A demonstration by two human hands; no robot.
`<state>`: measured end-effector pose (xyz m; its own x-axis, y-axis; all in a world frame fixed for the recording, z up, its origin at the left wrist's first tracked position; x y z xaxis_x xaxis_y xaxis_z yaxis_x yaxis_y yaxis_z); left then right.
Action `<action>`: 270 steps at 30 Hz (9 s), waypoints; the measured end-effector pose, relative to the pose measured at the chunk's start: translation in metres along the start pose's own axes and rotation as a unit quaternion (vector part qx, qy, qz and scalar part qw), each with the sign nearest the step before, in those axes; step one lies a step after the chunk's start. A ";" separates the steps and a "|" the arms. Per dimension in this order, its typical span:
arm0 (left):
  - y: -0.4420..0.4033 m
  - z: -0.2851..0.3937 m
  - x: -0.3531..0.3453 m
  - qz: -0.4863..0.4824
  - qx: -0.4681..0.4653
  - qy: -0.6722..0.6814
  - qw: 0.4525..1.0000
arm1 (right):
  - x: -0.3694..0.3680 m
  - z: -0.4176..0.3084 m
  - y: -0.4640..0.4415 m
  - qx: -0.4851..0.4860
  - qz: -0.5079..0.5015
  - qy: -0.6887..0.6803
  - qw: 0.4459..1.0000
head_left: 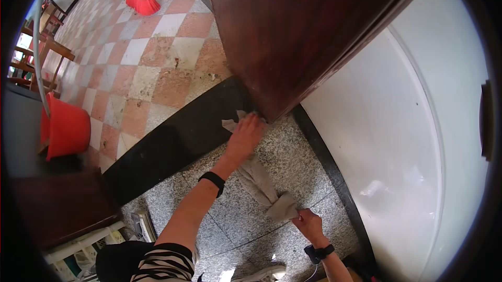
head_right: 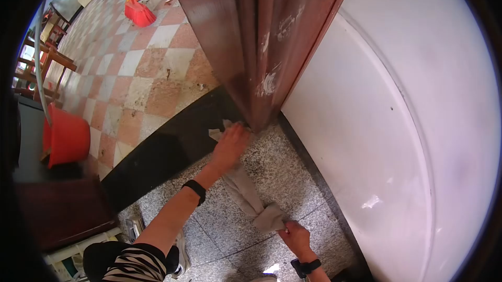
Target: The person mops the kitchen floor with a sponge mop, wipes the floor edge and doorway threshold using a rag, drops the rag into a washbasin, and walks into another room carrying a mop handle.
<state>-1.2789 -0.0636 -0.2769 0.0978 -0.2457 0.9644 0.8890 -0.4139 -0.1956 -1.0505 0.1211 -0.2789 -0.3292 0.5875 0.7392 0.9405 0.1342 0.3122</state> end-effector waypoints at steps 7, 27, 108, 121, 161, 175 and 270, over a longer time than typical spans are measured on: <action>-0.037 -0.080 0.002 0.087 0.089 0.008 0.992 | 0.010 0.007 -0.001 -0.029 0.016 -0.001 0.999; -0.026 0.077 0.059 0.177 0.130 0.333 0.917 | 0.012 0.034 0.030 0.010 0.031 -0.029 0.999; -0.031 0.095 -0.008 0.009 0.144 0.156 0.977 | -0.037 0.076 0.063 -0.032 -0.104 0.009 0.994; 0.141 0.419 -0.034 -0.247 -0.248 0.344 0.871 | -0.085 0.079 0.134 0.079 -0.240 0.118 0.960; -0.021 -0.123 0.016 0.066 0.233 0.016 0.970 | -0.046 0.049 0.094 0.090 -0.191 0.094 0.973; -0.002 -0.031 0.019 -0.032 -0.073 -0.025 0.997 | -0.058 0.040 0.058 0.125 -0.149 0.084 0.977; 0.276 -0.200 0.103 -0.105 0.266 -0.013 0.958 | -0.020 0.007 0.439 -0.483 0.001 -0.379 0.789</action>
<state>-1.1132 -0.3780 -0.2673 -0.1023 -0.1808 0.9782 0.9920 0.0547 0.1139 -0.6302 0.1743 -0.1606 0.1621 0.9448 0.2846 0.3174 -0.3230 0.8916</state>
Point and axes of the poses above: each hand's wrist, its own y-axis away from the middle knuckle, its own x-axis out of the back of the hand, z = x × y, the point moved 10 cm from there along -y, towards the middle knuckle, and after that the axes turned 7 degrees about x, right-handed, at the moved point
